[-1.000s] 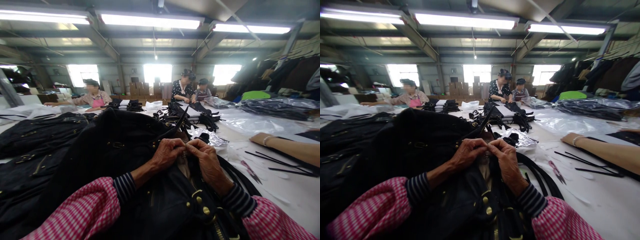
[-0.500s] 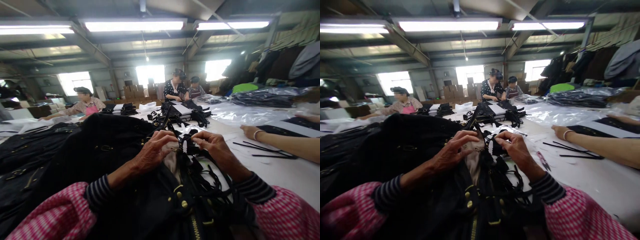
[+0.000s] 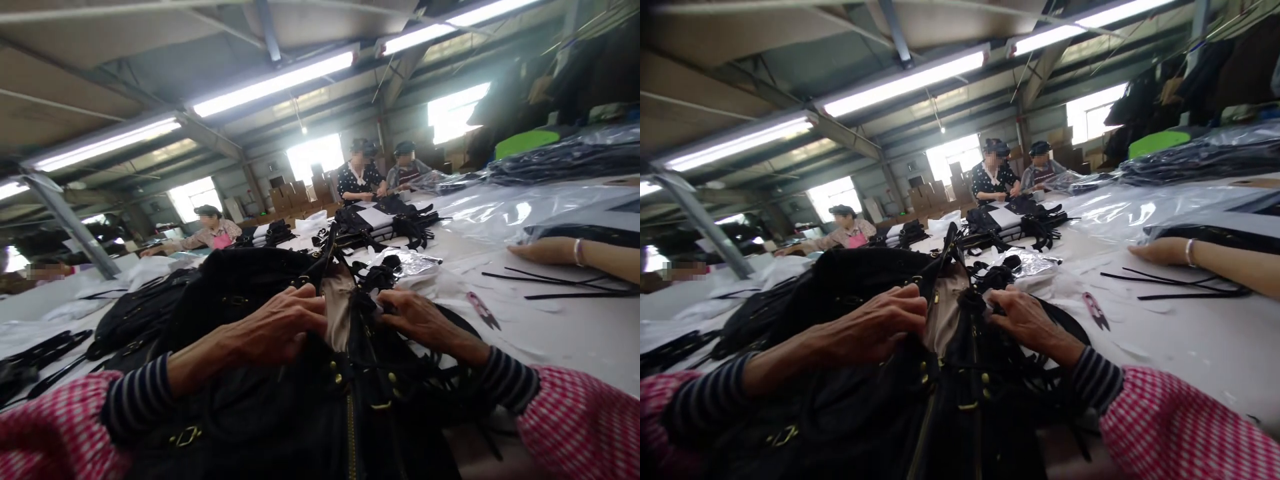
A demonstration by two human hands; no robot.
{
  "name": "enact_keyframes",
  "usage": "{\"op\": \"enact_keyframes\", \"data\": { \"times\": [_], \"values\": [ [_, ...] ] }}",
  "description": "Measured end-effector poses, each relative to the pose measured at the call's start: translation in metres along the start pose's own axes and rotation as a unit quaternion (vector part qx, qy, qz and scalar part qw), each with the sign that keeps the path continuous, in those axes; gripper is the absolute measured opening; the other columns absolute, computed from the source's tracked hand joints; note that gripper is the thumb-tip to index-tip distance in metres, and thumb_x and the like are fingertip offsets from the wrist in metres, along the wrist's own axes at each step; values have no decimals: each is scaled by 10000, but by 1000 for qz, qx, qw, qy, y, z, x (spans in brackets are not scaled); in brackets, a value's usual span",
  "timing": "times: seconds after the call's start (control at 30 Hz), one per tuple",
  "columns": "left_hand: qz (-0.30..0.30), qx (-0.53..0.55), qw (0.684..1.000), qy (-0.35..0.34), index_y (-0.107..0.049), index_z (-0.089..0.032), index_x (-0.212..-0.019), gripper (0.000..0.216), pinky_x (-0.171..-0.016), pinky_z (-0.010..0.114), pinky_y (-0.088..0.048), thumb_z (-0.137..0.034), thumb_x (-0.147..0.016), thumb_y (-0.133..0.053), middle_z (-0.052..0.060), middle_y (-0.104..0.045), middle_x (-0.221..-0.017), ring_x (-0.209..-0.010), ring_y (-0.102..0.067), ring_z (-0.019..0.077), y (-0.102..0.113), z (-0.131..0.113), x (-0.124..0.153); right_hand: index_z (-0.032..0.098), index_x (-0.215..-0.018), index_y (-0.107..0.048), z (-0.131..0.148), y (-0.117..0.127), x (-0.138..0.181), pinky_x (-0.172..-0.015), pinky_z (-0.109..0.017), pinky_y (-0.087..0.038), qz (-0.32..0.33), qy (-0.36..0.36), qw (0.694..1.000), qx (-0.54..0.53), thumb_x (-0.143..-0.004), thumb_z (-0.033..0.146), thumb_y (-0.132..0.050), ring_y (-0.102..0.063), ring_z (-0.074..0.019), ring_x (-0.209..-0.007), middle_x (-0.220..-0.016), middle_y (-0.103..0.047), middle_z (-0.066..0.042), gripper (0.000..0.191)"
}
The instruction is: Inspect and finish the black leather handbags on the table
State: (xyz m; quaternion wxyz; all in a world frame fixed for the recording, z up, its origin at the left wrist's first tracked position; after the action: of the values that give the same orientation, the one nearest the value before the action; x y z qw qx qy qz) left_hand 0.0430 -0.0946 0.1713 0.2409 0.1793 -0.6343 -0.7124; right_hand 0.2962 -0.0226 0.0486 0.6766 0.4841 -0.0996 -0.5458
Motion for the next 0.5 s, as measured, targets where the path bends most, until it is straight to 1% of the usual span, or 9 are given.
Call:
{"op": "enact_keyframes", "data": {
  "times": [0.1,0.13,0.17,0.27,0.3,0.33,0.4,0.43,0.5],
  "values": [
    [-43,-109,993,11,-617,-211,-813,182,-793,362,-358,-52,-758,-547,20,-629,-930,-928,-472,209,18,-1,9,209,-791,-659,14,27,-9,-634,-297,-313,-15,-9,999,40,-813,322,-699,-556,-189,-691,-748,-636,-28,122],
    [-56,-153,987,6,-600,-202,-802,164,-770,367,-355,-55,-751,-548,32,-624,-930,-928,-471,216,24,-2,11,210,-796,-664,21,33,-15,-621,-298,-299,-12,-6,999,39,-801,333,-707,-550,-183,-665,-723,-631,-22,130],
    [-67,-193,979,0,-591,-198,-802,168,-750,367,-356,-47,-747,-541,42,-623,-939,-927,-472,219,30,-3,12,214,-843,-678,30,38,-22,-614,-299,-293,-6,2,999,33,-787,343,-717,-549,-181,-650,-713,-633,-15,145],
    [-102,-263,959,-4,-574,-192,-798,205,-687,340,-362,-11,-731,-502,54,-615,-957,-898,-490,207,44,-2,15,223,-1021,-692,64,42,-55,-619,-296,-304,44,54,997,36,-718,316,-749,-573,-200,-684,-770,-667,-20,322],
    [-114,-272,955,1,-571,-192,-792,213,-664,327,-359,-6,-724,-492,52,-612,-962,-887,-502,201,47,-1,15,223,-1019,-696,76,40,-68,-622,-298,-309,68,72,994,54,-692,288,-749,-580,-209,-699,-783,-673,-27,337],
    [-125,-276,953,7,-572,-193,-792,222,-646,315,-355,-4,-715,-482,46,-611,-967,-875,-516,194,49,1,15,221,-975,-703,87,37,-82,-624,-300,-313,93,85,990,70,-675,270,-744,-584,-216,-704,-780,-674,-34,307],
    [-146,-270,952,21,-587,-195,-810,252,-624,294,-347,-4,-702,-463,32,-617,-984,-841,-546,175,50,4,16,210,-833,-699,106,32,-108,-618,-307,-324,130,90,985,71,-678,287,-728,-582,-219,-682,-727,-658,-43,176],
    [-153,-259,953,28,-598,-197,-823,267,-621,285,-348,-6,-701,-457,23,-624,-997,-818,-557,162,50,5,15,204,-779,-687,113,30,-119,-614,-309,-334,132,81,987,50,-697,319,-720,-580,-219,-670,-701,-648,-47,145],
    [-166,-224,959,45,-624,-200,-846,290,-624,270,-358,-16,-695,-457,8,-638,-1024,-769,-571,136,47,6,15,193,-728,-666,122,25,-135,-624,-313,-366,105,52,993,-7,-758,394,-690,-591,-227,-690,-696,-648,-64,205]
  ]
}}
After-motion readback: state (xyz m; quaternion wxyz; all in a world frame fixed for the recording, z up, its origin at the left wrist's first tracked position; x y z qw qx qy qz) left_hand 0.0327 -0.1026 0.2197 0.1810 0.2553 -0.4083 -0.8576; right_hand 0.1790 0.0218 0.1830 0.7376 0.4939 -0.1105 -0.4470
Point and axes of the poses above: each hand's wrist, its own x-axis away from the middle knuckle, its own y-axis out of the back of the hand, z = x × y, the point moved 2 cm from there along -x, towards the middle knuckle
